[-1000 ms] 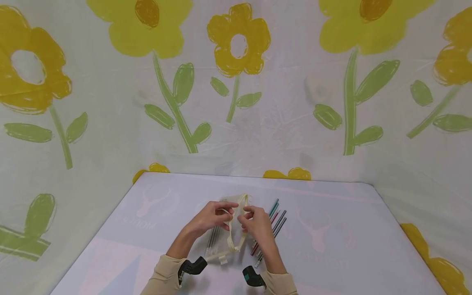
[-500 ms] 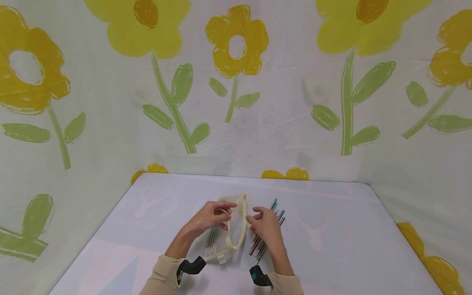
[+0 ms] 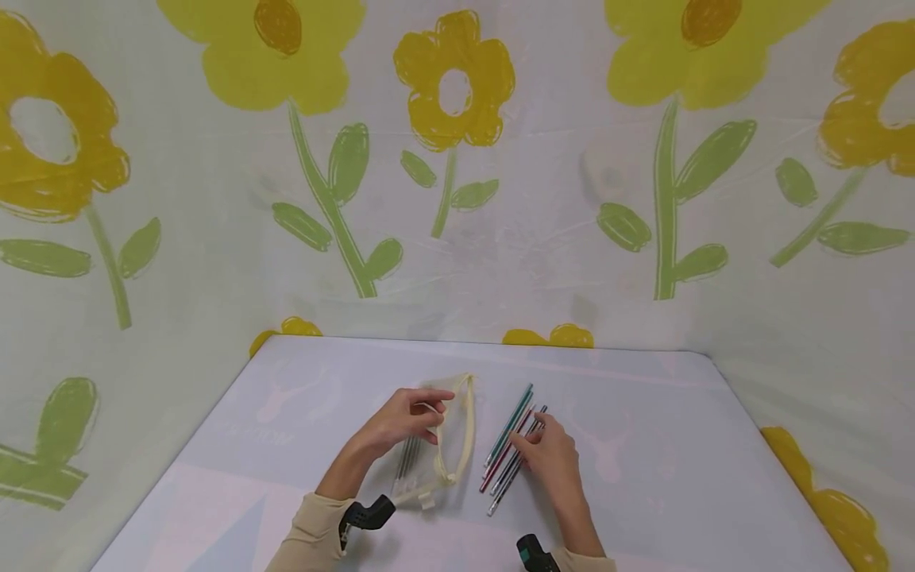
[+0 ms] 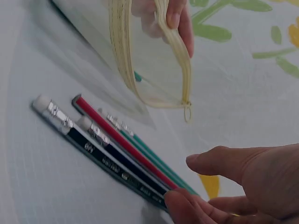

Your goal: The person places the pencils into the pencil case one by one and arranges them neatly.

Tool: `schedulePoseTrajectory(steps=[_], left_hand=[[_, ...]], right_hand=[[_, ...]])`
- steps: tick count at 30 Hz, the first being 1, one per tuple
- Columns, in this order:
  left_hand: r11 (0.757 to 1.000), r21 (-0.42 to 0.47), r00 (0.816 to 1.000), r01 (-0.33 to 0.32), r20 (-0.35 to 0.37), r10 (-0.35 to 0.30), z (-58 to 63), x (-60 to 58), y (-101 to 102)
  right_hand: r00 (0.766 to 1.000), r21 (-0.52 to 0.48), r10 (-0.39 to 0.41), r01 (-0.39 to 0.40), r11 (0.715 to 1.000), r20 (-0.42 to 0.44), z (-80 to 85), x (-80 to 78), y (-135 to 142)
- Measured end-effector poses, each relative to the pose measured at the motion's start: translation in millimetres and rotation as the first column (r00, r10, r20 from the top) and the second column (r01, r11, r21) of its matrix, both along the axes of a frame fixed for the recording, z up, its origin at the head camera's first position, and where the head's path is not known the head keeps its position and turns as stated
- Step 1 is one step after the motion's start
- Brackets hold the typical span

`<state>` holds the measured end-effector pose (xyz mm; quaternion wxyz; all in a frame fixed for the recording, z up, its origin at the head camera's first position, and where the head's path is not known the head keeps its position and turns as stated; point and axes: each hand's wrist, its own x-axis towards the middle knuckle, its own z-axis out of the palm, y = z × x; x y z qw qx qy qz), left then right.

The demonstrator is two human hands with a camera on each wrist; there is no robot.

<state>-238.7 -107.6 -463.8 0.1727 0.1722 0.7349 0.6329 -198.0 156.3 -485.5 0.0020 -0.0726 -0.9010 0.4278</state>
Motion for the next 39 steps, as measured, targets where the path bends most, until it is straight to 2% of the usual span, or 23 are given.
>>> schedulePoseTrajectory(steps=[7, 18, 23, 27, 33, 39], left_hand=[[1.000, 0.002, 1.000, 0.001, 0.001, -0.001, -1.7, 0.1, 0.5], [1.000, 0.009, 1.000, 0.008, 0.003, -0.008, -3.1, 0.5, 1.1], [1.000, 0.006, 1.000, 0.001, 0.010, -0.001, -3.3, 0.6, 2.1], [1.000, 0.006, 1.000, 0.012, 0.004, -0.012, -3.4, 0.0, 2.9], [1.000, 0.003, 1.000, 0.012, -0.006, -0.012, -3.2, -1.3, 1.9], [1.000, -0.002, 1.000, 0.013, -0.005, -0.013, -3.7, -1.2, 3.7]], right_hand=[[0.999, -0.003, -0.026, 0.026, 1.000, 0.027, -8.0, 0.6, 13.0], [0.998, 0.019, -0.011, 0.010, 1.000, 0.063, -11.2, -0.9, 21.5], [0.996, 0.083, -0.003, -0.004, 0.997, 0.084, -7.9, -0.2, 23.9], [0.996, 0.123, -0.003, -0.008, 0.992, 0.091, -4.7, 6.2, 22.5], [0.998, 0.078, -0.010, 0.005, 0.997, 0.070, -4.0, 19.4, 11.1], [0.999, 0.066, -0.032, 0.030, 0.997, 0.032, -6.7, 25.5, 1.8]])
